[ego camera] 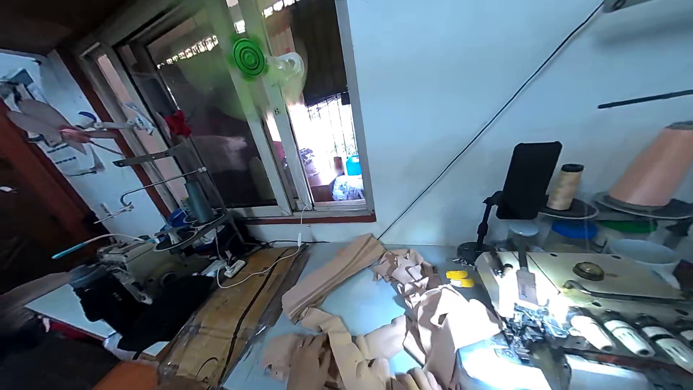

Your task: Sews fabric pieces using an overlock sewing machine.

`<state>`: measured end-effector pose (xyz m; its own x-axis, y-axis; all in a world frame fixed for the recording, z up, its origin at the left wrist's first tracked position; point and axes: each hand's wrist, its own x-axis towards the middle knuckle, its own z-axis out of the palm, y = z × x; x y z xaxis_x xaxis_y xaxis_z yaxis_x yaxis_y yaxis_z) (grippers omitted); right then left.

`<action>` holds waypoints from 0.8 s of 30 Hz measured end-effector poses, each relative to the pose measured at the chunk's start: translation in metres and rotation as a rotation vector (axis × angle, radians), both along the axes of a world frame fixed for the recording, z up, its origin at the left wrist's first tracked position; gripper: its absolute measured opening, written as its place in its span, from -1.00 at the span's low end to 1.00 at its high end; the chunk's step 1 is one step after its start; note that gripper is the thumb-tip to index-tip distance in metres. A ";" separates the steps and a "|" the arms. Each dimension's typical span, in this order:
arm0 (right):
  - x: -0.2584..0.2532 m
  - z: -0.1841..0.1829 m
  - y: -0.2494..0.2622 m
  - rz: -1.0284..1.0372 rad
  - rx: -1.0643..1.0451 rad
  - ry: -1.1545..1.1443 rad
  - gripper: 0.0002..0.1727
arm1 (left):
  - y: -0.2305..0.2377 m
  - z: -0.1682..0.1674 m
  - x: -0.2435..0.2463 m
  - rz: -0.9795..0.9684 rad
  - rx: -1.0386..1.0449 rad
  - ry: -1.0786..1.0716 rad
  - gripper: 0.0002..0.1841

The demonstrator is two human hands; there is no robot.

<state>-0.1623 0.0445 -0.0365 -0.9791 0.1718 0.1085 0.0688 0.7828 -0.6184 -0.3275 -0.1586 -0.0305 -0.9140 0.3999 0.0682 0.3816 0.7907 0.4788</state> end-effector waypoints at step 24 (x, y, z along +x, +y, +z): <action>0.014 0.026 0.034 0.022 -0.420 0.295 -0.76 | -0.031 0.058 -0.001 0.361 1.307 -0.279 -0.64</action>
<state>-0.1485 0.0785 -0.0100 -0.9211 0.2397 0.3068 -0.1698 0.4618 -0.8706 -0.3284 -0.1901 0.0279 -0.9974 -0.0716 0.0060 0.0240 -0.2529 0.9672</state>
